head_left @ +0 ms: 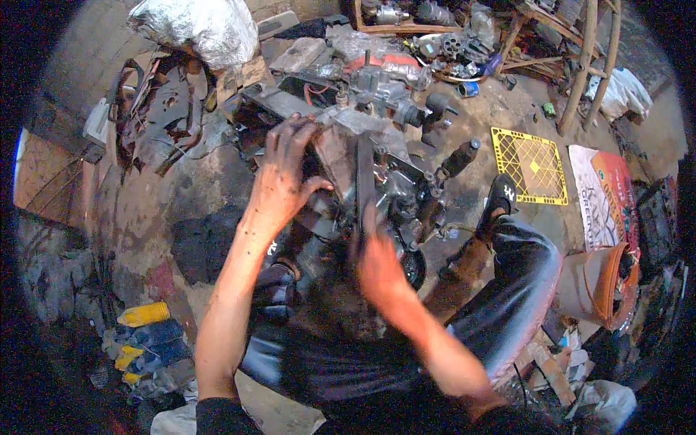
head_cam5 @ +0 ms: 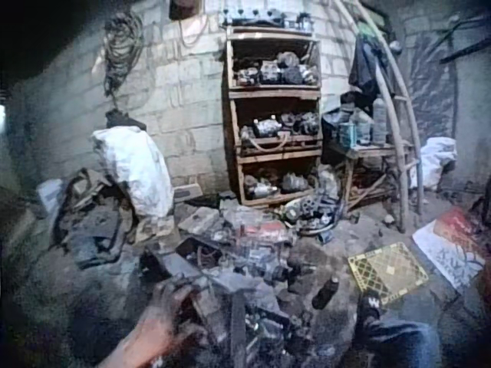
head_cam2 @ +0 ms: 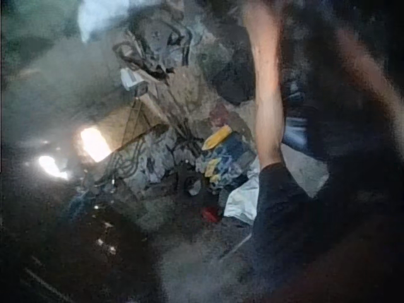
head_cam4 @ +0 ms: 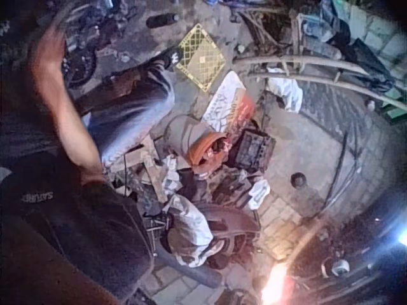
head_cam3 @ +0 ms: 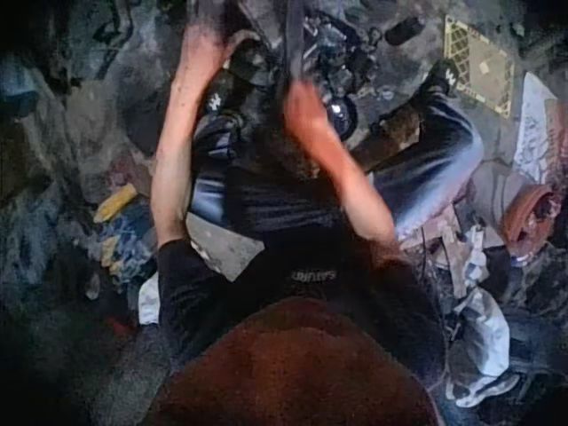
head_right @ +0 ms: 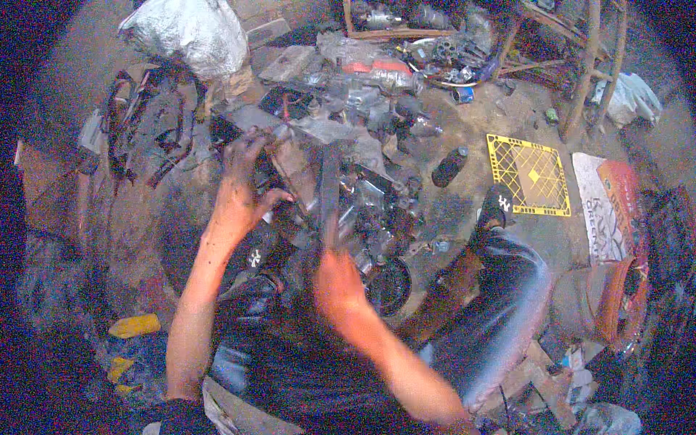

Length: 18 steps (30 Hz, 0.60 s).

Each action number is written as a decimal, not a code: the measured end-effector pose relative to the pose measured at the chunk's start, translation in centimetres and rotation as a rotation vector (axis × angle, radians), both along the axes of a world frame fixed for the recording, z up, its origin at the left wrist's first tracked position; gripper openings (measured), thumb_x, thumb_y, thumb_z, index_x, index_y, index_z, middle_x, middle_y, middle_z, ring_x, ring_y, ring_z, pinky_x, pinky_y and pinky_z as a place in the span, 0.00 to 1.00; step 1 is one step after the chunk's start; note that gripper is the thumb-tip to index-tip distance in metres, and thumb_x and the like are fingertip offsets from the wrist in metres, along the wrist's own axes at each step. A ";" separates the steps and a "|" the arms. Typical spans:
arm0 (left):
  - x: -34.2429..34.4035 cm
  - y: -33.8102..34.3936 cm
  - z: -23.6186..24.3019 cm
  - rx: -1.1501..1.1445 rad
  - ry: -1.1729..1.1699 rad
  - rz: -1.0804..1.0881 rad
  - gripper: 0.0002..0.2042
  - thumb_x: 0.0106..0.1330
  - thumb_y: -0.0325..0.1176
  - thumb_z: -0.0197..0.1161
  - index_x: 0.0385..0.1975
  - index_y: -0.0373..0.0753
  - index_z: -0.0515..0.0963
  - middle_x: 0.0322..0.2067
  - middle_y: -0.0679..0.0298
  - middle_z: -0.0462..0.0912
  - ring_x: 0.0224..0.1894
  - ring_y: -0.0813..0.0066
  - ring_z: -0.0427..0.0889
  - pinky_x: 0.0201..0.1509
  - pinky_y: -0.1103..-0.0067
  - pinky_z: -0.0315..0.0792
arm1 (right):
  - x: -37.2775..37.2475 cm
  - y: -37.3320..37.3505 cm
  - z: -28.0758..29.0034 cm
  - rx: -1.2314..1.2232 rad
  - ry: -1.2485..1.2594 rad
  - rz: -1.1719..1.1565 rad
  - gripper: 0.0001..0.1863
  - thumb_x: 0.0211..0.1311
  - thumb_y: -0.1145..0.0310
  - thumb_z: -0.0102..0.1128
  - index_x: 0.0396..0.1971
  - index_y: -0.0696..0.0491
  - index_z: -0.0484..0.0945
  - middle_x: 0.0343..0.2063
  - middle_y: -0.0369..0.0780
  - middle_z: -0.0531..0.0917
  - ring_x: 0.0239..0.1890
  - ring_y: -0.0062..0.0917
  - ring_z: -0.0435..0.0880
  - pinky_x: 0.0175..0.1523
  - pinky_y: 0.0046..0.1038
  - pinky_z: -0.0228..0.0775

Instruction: The person sits on the floor and uses a hand tool to scrape residue off the surface of a metal transmission housing.

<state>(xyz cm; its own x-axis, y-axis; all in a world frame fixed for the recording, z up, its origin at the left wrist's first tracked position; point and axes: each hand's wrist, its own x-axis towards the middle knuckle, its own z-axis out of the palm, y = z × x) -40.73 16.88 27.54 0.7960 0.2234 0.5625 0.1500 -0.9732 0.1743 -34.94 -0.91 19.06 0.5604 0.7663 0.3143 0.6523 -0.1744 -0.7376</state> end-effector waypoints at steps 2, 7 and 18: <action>-0.4 0.1 -0.4 0.013 0.008 0.020 0.44 0.38 0.33 0.74 0.59 0.37 0.59 0.57 0.51 0.63 0.58 0.46 0.61 0.62 0.61 0.61 | 2.5 2.6 -1.0 -0.026 0.042 0.102 0.33 0.60 0.79 0.45 0.65 0.62 0.46 0.44 0.61 0.74 0.38 0.53 0.76 0.47 0.45 0.68; -0.6 0.0 -0.1 0.007 0.021 0.013 0.45 0.38 0.33 0.75 0.60 0.37 0.58 0.58 0.51 0.62 0.60 0.46 0.59 0.62 0.59 0.60 | -1.7 -0.4 3.8 -0.157 0.363 0.024 0.37 0.60 0.77 0.46 0.67 0.61 0.41 0.46 0.63 0.72 0.43 0.54 0.74 0.48 0.46 0.67; 0.3 0.3 0.2 -0.008 0.040 0.023 0.45 0.38 0.33 0.75 0.59 0.36 0.56 0.59 0.53 0.62 0.60 0.46 0.59 0.62 0.59 0.60 | -1.1 -1.2 5.7 -0.018 0.363 0.044 0.37 0.54 0.77 0.48 0.65 0.62 0.46 0.34 0.57 0.73 0.37 0.51 0.71 0.47 0.43 0.65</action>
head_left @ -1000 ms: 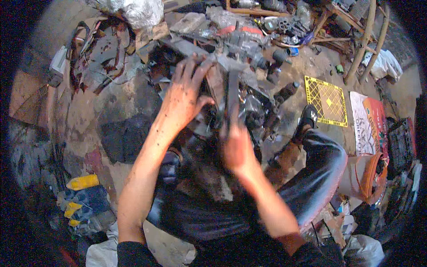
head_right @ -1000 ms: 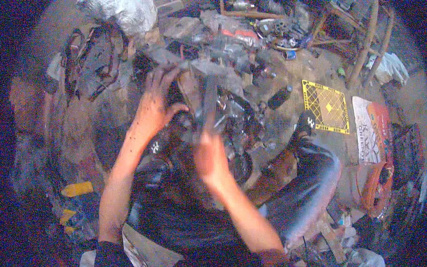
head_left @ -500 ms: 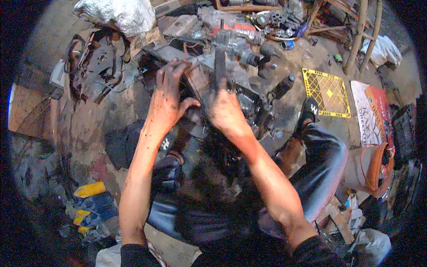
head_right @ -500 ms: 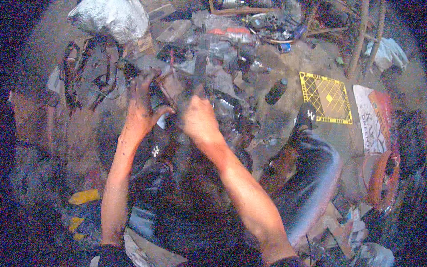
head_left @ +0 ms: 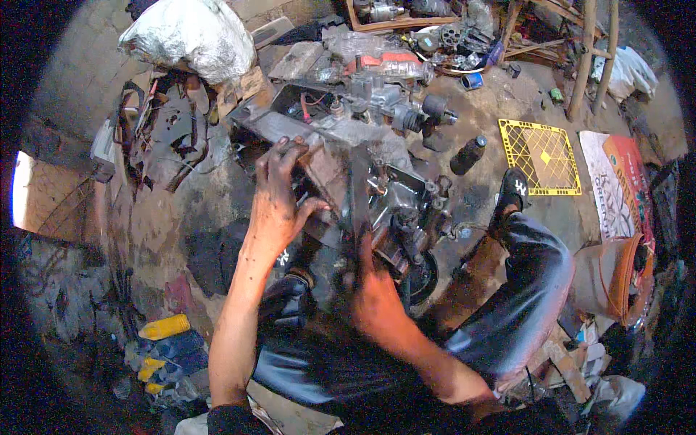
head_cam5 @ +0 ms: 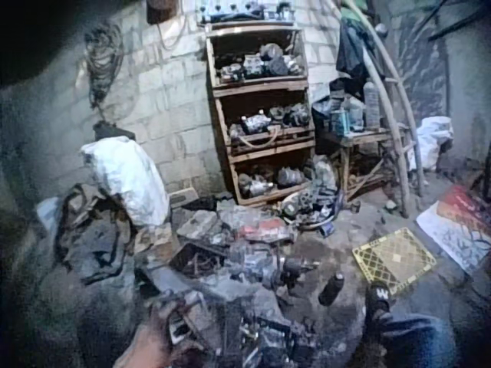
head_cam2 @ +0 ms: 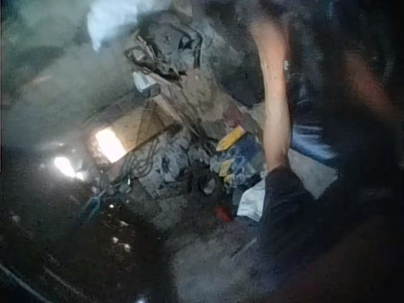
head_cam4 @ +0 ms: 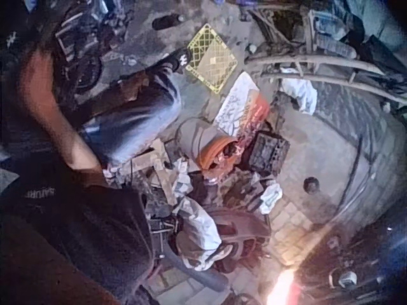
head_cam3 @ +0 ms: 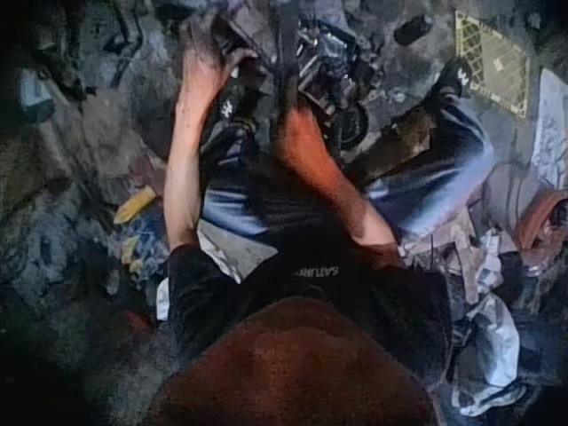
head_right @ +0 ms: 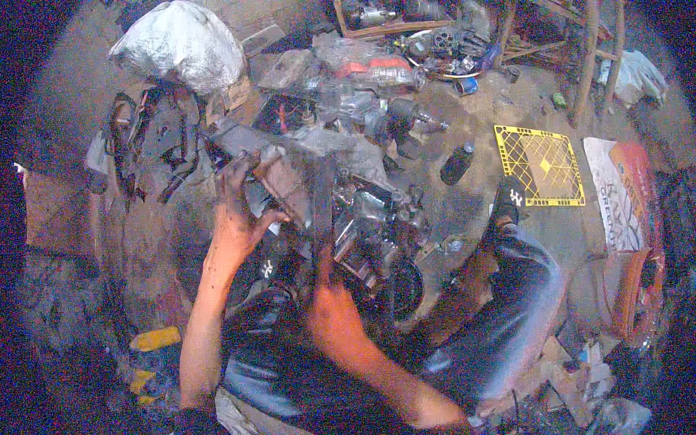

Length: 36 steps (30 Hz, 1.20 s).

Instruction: The person sits on the floor and uses a hand tool to scrape residue off the surface of a metal transmission housing.

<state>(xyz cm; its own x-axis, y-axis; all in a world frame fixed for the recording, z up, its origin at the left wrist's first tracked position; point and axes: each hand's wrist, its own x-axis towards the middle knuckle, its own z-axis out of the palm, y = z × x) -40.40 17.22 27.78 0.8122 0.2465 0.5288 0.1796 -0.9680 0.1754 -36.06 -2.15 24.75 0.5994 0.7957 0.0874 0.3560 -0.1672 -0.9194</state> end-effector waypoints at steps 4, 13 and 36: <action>-0.4 -0.2 -0.6 -0.020 0.032 0.010 0.47 0.38 0.33 0.75 0.61 0.35 0.53 0.59 0.53 0.63 0.59 0.45 0.60 0.62 0.59 0.60 | 4.6 4.5 -3.6 -0.037 -0.127 0.100 0.41 0.50 0.77 0.51 0.65 0.63 0.44 0.36 0.58 0.73 0.39 0.53 0.71 0.48 0.44 0.65; 0.0 -0.4 -0.2 -0.055 0.077 0.046 0.45 0.40 0.37 0.74 0.60 0.34 0.54 0.59 0.52 0.63 0.60 0.47 0.60 0.62 0.59 0.59 | 4.7 4.7 -3.1 -0.069 -0.133 0.071 0.42 0.49 0.77 0.53 0.65 0.58 0.42 0.41 0.62 0.73 0.33 0.56 0.75 0.41 0.45 0.72; -0.5 -0.5 0.3 -0.060 0.059 0.052 0.45 0.38 0.35 0.74 0.59 0.35 0.56 0.58 0.54 0.64 0.59 0.46 0.61 0.61 0.60 0.61 | 1.5 0.9 -2.0 -0.224 -0.040 -0.010 0.39 0.49 0.75 0.54 0.62 0.61 0.48 0.34 0.56 0.76 0.35 0.53 0.75 0.40 0.46 0.69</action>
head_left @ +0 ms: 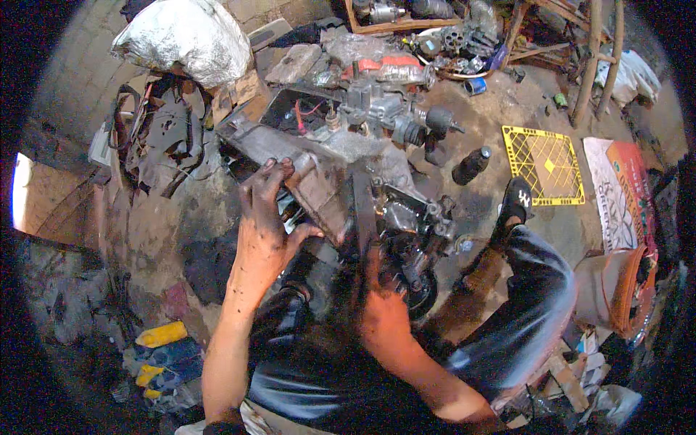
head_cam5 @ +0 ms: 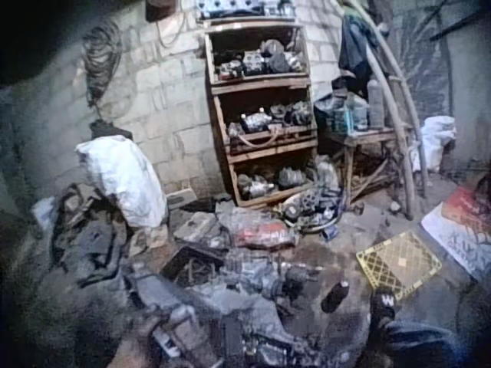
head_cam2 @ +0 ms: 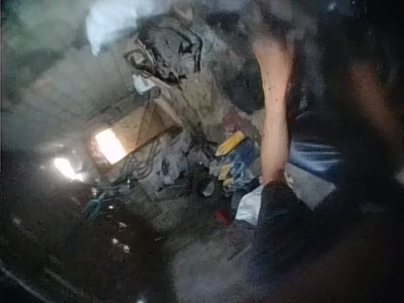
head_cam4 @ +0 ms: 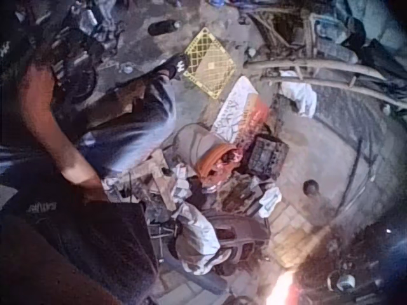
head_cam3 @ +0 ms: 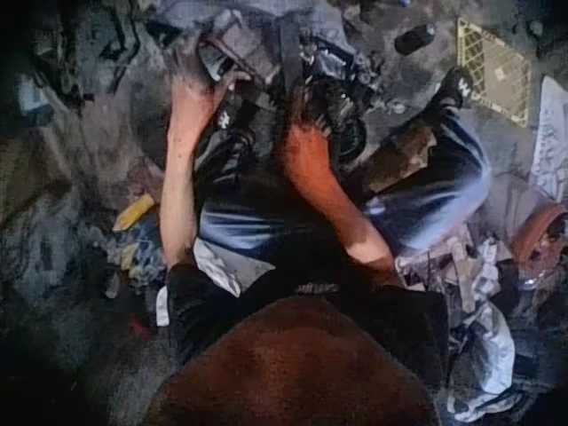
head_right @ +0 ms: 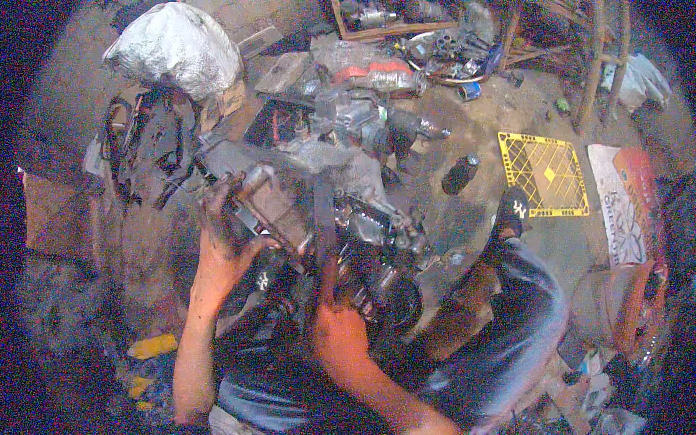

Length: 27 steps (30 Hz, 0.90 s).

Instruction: The person sits on the floor and uses a hand tool to scrape residue off the surface of a metal transmission housing.

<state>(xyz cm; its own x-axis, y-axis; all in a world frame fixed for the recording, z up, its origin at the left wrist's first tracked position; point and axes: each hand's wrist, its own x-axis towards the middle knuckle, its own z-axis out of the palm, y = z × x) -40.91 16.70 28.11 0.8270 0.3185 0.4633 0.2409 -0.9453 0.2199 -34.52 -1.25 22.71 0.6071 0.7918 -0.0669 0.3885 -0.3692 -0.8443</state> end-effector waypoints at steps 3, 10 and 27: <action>0.6 -0.2 -0.7 -0.022 -0.006 -0.009 0.45 0.38 0.35 0.75 0.59 0.35 0.55 0.58 0.54 0.64 0.59 0.47 0.61 0.61 0.60 0.61 | 2.7 3.8 -2.6 0.202 -0.298 -0.033 0.19 0.51 0.74 0.54 0.46 0.61 0.68 0.28 0.52 0.76 0.24 0.50 0.78 0.29 0.45 0.72; -0.1 0.1 -0.4 0.007 0.001 -0.035 0.46 0.39 0.37 0.75 0.60 0.34 0.54 0.60 0.51 0.62 0.59 0.45 0.60 0.62 0.59 0.60 | -2.4 -1.4 1.0 0.107 -0.121 -0.094 0.28 0.51 0.76 0.51 0.55 0.65 0.60 0.29 0.56 0.75 0.32 0.53 0.76 0.35 0.46 0.70; -0.3 -5.0 0.6 0.335 0.324 0.069 0.30 0.58 0.46 0.60 0.59 0.38 0.65 0.63 0.55 0.59 0.68 0.57 0.51 0.70 0.54 0.39 | 10.4 -9.9 12.9 0.060 0.059 0.149 0.20 0.61 0.68 0.52 0.52 0.59 0.71 0.35 0.53 0.79 0.37 0.39 0.79 0.46 0.35 0.68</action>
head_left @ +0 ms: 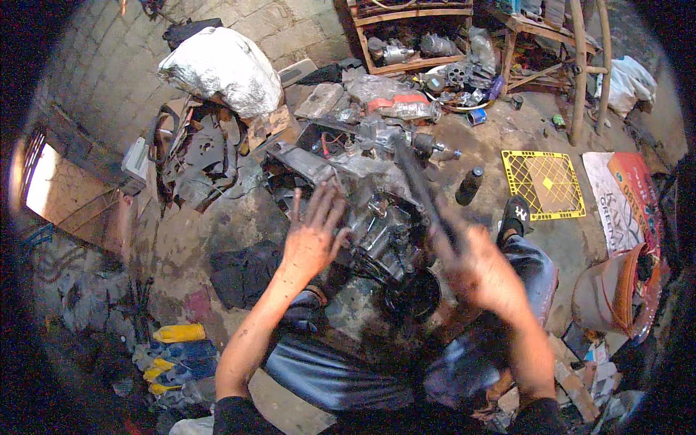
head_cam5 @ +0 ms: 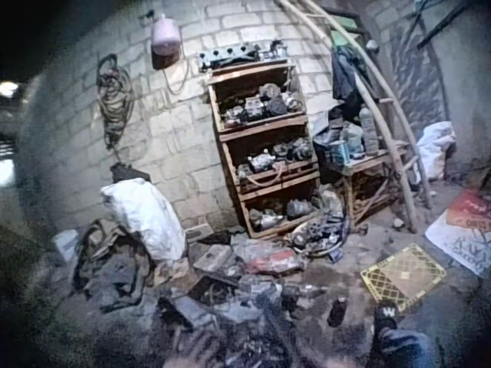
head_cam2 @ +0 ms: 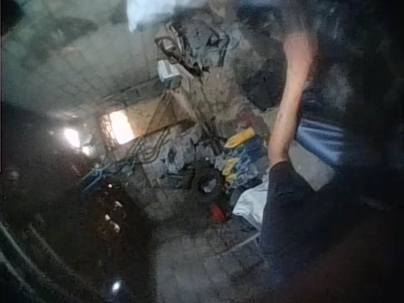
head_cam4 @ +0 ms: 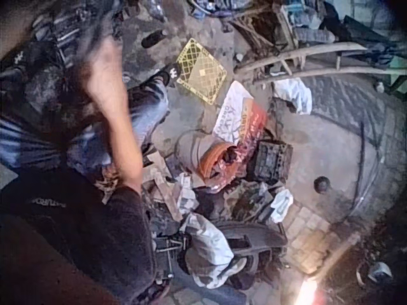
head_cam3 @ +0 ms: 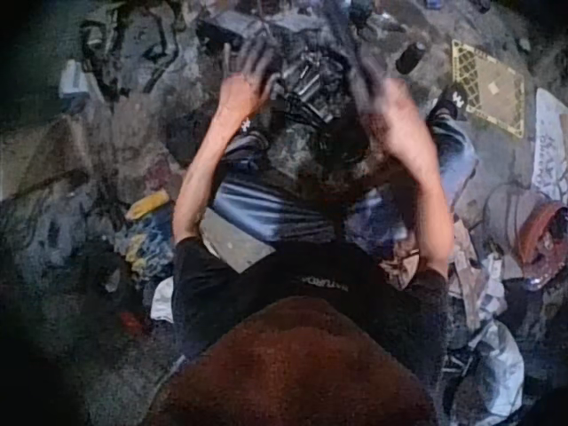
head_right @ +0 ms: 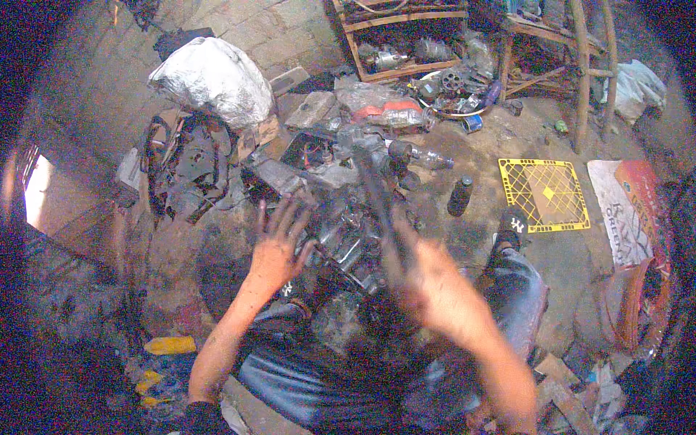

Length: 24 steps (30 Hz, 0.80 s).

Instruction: The person sits on the floor and uses a hand tool to scrape residue off the surface of a metal transmission housing.

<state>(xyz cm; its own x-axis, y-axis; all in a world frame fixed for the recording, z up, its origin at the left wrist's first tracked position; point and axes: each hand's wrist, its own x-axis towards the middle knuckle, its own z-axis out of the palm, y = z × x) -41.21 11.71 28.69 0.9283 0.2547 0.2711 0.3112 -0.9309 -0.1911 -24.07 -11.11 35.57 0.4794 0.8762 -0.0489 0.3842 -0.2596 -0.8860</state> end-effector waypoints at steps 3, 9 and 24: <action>0.6 -1.6 -0.8 0.072 0.163 -0.006 0.28 0.64 0.51 0.51 0.58 0.38 0.67 0.64 0.57 0.59 0.70 0.60 0.49 0.70 0.54 0.37 | 3.7 2.6 -0.2 0.041 -0.137 -0.122 0.21 0.67 0.61 0.47 0.52 0.61 0.70 0.31 0.54 0.78 0.36 0.39 0.79 0.46 0.35 0.68; 3.4 -0.9 -2.8 0.242 0.348 -0.057 0.30 0.67 0.55 0.40 0.60 0.37 0.65 0.64 0.60 0.61 0.71 0.62 0.45 0.71 0.54 0.36 | 6.4 2.4 -5.4 0.141 -0.136 -0.208 0.24 0.67 0.63 0.46 0.59 0.59 0.65 0.26 0.52 0.75 0.30 0.31 0.76 0.41 0.32 0.68; 8.2 -0.1 -3.0 0.133 0.420 0.010 0.32 0.66 0.54 0.44 0.58 0.29 0.65 0.64 0.54 0.60 0.71 0.61 0.44 0.71 0.58 0.40 | 10.4 1.0 -5.8 0.010 0.097 -0.458 0.20 0.67 0.60 0.45 0.51 0.59 0.72 0.35 0.44 0.80 0.37 0.25 0.75 0.48 0.26 0.65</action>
